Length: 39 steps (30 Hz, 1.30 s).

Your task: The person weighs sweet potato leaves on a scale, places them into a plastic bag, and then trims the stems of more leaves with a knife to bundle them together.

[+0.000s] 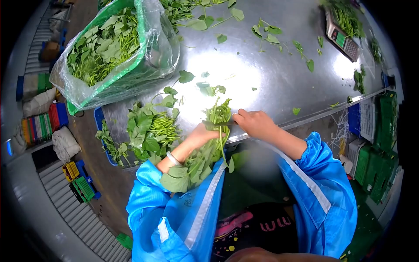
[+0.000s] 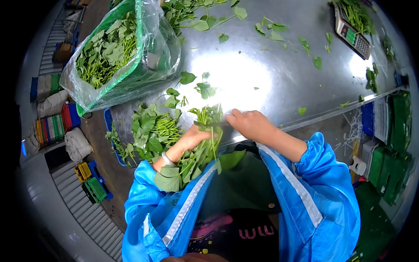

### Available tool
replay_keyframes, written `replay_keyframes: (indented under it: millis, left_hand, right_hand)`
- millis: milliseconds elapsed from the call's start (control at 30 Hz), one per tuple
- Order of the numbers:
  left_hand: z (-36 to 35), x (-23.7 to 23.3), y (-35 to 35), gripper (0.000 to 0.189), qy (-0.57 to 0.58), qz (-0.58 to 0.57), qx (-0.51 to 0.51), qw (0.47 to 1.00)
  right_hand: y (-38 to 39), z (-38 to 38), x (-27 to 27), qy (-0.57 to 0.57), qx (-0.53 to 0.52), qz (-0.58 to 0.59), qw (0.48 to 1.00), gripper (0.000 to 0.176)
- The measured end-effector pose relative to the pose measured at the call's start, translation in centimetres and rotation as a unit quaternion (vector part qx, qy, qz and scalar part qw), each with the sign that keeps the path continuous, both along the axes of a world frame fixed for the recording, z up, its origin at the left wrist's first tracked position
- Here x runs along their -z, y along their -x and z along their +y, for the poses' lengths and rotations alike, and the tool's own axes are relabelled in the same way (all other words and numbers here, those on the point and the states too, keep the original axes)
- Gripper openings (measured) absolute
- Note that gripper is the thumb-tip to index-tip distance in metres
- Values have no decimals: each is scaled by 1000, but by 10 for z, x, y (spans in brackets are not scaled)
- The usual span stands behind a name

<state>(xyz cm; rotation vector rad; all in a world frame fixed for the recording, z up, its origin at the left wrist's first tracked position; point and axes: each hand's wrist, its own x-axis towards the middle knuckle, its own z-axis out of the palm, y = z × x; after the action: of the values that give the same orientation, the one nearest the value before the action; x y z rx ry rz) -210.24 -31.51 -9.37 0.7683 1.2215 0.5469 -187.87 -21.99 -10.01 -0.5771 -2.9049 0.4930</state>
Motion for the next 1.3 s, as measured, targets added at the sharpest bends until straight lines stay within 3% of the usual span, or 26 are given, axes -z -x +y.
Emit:
replay_keyframes:
  millis: [133,300,400,467,533,667,700,733,767,833,867,933,967,1000,1067,1133,1200,1267,1300]
  left_hand:
    - [-8,15,-10,42,-14,0,-61,998]
    - [-15,18,-6,37,26,1,-42,999]
    - [-24,17,5,36,16,17,-6,1000]
    - [-26,21,7,35,-1,33,17,999]
    - [-21,12,0,35,102,-62,-63,991]
    - [-19,21,-6,33,31,10,-14,999]
    - [-19,26,2,32,26,34,19,999]
    - [-20,18,7,32,27,35,20,999]
    - [-22,2,12,32,-5,36,-36,999]
    - [-21,-7,32,36,-54,28,-123,991]
    - [-16,-8,41,37,-51,78,-135,986]
    - [-5,2,52,35,52,-46,-262,963]
    - [4,16,58,31,35,-60,-255,965]
    - [11,30,60,31,30,-60,-252,966]
    - [28,50,60,36,43,-183,-269,945]
    - [49,34,31,40,6,-288,-283,915]
    - [65,26,6,41,2,-354,-285,891]
    - [77,35,-15,43,-42,-461,-256,849]
    - [81,34,-24,47,-35,-441,-287,849]
  right_hand:
    - [18,-8,1,-3,22,-11,1000,12]
    - [18,-14,25,-4,26,-19,999,14]
    - [4,-10,28,32,51,20,998,10]
    - [-4,-7,37,120,22,-7,992,10]
    - [9,-11,36,132,19,7,991,11]
    - [21,-9,51,129,24,43,990,12]
    - [9,-2,48,186,25,-42,981,15]
    - [-19,8,98,184,35,-137,973,17]
    - [-54,16,150,179,44,-230,956,19]
    - [-105,20,165,189,94,-162,964,27]
    - [-102,25,158,190,88,-163,964,27]
    - [-91,22,108,274,150,-143,939,34]
    - [-78,32,86,289,179,-251,906,45]
    - [-76,37,82,285,183,-248,908,45]
    - [-75,42,79,144,167,-91,971,57]
    - [-55,51,59,314,204,-8,927,77]
    - [-32,50,40,495,154,77,852,78]
    - [-16,33,49,546,88,105,827,76]
    - [-8,26,41,628,89,86,769,76]
